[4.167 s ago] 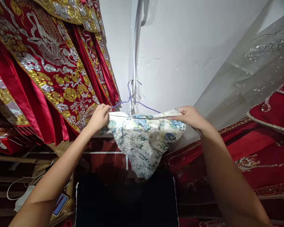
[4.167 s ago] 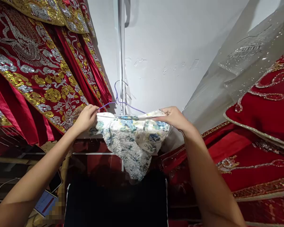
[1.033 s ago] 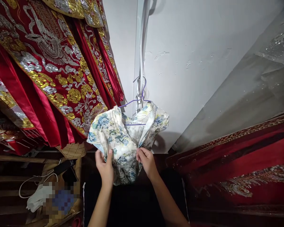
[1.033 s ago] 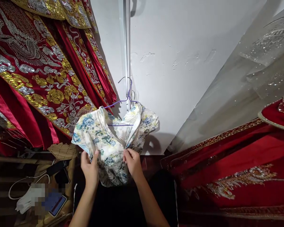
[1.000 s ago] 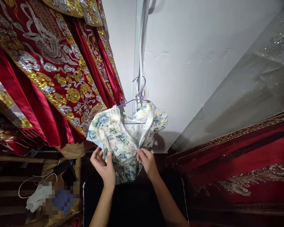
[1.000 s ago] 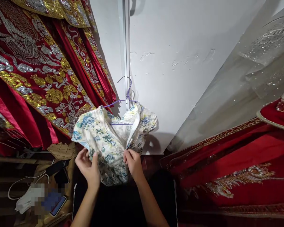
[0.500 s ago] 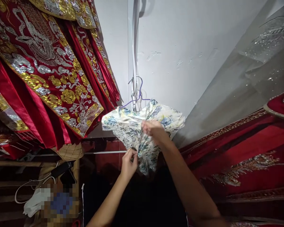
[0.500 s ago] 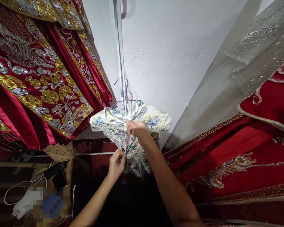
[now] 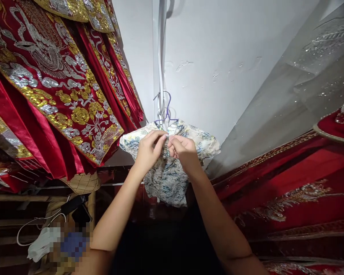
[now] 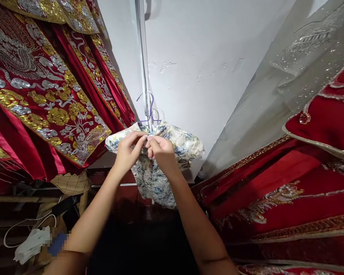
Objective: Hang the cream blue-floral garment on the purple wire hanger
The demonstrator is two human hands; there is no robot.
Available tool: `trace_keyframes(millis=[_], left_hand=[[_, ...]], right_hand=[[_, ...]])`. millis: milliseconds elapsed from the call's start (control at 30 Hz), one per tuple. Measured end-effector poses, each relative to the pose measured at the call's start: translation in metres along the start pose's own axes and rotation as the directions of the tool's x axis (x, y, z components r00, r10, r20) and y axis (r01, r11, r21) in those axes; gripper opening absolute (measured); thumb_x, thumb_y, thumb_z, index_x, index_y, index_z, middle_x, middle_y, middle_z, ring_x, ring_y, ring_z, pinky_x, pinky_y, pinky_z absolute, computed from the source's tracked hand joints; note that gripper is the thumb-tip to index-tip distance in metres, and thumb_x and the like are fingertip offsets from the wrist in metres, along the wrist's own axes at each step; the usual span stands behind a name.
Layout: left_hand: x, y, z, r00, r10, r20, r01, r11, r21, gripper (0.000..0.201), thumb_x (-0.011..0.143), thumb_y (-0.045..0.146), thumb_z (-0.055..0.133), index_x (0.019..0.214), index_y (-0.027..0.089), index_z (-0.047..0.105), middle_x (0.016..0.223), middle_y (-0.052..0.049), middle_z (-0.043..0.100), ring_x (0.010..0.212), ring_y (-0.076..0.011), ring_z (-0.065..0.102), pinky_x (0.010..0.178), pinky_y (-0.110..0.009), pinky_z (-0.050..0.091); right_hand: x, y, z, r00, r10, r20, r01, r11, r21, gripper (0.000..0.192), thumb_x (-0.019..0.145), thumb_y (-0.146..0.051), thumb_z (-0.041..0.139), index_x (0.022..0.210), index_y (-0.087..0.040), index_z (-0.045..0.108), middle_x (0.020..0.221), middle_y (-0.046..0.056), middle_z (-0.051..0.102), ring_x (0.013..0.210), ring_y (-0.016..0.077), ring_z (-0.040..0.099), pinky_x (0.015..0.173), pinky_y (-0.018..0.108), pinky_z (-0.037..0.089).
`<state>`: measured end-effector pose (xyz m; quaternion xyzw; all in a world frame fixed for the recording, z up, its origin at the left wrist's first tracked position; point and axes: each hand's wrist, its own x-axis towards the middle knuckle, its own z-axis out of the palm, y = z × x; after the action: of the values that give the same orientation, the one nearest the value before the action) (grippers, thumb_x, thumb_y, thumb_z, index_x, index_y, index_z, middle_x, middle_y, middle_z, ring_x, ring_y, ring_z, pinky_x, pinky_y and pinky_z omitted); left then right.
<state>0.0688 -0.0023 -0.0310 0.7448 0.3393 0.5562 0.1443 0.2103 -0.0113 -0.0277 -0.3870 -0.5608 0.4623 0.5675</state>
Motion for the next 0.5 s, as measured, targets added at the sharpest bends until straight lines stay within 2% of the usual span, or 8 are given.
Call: trace_keyframes(millis=[100,167,267,300,367,400,433,500], left_hand=[[0.013,0.004,-0.005,0.991,0.087,-0.097,-0.078,0.992,0.100,0.019,0.098,0.029,0.053,0.095,0.017,0.069,0.092,-0.006,0.069,0.090,-0.0176,0.064,0.084,-0.029,0.048],[0.014,-0.006,-0.017,0.945,0.072,-0.318,-0.043,0.994,0.098,0.017,0.097,0.028,0.055,0.095,0.017,0.068,0.092,-0.005,0.068,0.089,-0.0161,0.062,0.085,-0.028,0.047],[0.008,-0.040,-0.053,0.748,-0.168,-0.642,0.103,0.985,-0.138,0.016,0.093,0.032,0.059,0.092,0.017,0.065,0.088,-0.002,0.064,0.083,-0.0137,0.060,0.082,-0.027,0.048],[0.003,-0.055,-0.067,0.674,-0.310,-0.670,0.145,0.946,-0.291,0.017,0.091,0.033,0.060,0.087,0.017,0.062,0.083,0.000,0.062,0.078,-0.0128,0.059,0.080,-0.027,0.049],[-0.011,-0.085,-0.088,0.567,-0.640,-0.518,0.257,0.735,-0.628,0.019,0.087,0.033,0.062,0.078,0.018,0.054,0.070,0.002,0.055,0.072,-0.0126,0.057,0.078,-0.030,0.051],[-0.020,-0.097,-0.093,0.510,-0.730,-0.455,0.283,0.642,-0.712,0.021,0.085,0.033,0.062,0.076,0.018,0.052,0.068,0.003,0.053,0.070,-0.0123,0.057,0.078,-0.031,0.052],[-0.030,-0.108,-0.094,0.471,-0.767,-0.435,0.287,0.600,-0.747,0.022,0.084,0.033,0.063,0.075,0.018,0.050,0.068,0.004,0.052,0.069,-0.0115,0.056,0.078,-0.031,0.052],[-0.047,-0.119,-0.086,0.479,-0.738,-0.476,0.289,0.645,-0.708,0.022,0.082,0.033,0.065,0.075,0.017,0.052,0.071,0.003,0.053,0.068,-0.0101,0.055,0.078,-0.028,0.050]], right_hand=[[0.005,0.013,-0.004,0.999,-0.030,0.022,0.032,0.996,-0.084,0.035,0.092,-0.046,0.057,0.070,-0.019,0.060,0.048,-0.004,0.050,0.044,0.0095,0.041,0.046,0.023,0.032],[0.005,0.031,-0.008,0.997,-0.017,0.076,0.029,0.986,-0.161,0.036,0.092,-0.047,0.056,0.069,-0.020,0.061,0.050,-0.003,0.052,0.046,0.0109,0.043,0.048,0.025,0.033],[-0.003,0.055,-0.010,0.973,-0.005,0.229,0.067,0.962,-0.264,0.037,0.094,-0.045,0.053,0.068,-0.020,0.061,0.054,-0.002,0.057,0.049,0.0126,0.048,0.053,0.026,0.037],[-0.007,0.060,-0.010,0.961,-0.010,0.277,0.088,0.958,-0.274,0.036,0.094,-0.044,0.052,0.068,-0.021,0.061,0.055,-0.002,0.058,0.051,0.0130,0.049,0.055,0.026,0.038],[-0.017,0.064,-0.008,0.940,-0.013,0.342,0.108,0.960,-0.258,0.035,0.095,-0.041,0.051,0.068,-0.021,0.060,0.056,-0.002,0.058,0.054,0.0136,0.052,0.058,0.026,0.040],[-0.022,0.065,-0.007,0.936,-0.006,0.352,0.098,0.965,-0.242,0.035,0.095,-0.040,0.050,0.068,-0.021,0.060,0.056,-0.002,0.058,0.055,0.0138,0.053,0.059,0.026,0.040],[-0.026,0.066,-0.007,0.935,0.008,0.354,0.077,0.971,-0.225,0.035,0.095,-0.040,0.051,0.067,-0.021,0.060,0.056,-0.002,0.058,0.055,0.0139,0.053,0.060,0.026,0.040],[-0.036,0.070,-0.009,0.941,0.052,0.334,0.012,0.982,-0.188,0.036,0.094,-0.041,0.052,0.064,-0.021,0.059,0.052,-0.002,0.057,0.053,0.0139,0.052,0.059,0.027,0.040]])
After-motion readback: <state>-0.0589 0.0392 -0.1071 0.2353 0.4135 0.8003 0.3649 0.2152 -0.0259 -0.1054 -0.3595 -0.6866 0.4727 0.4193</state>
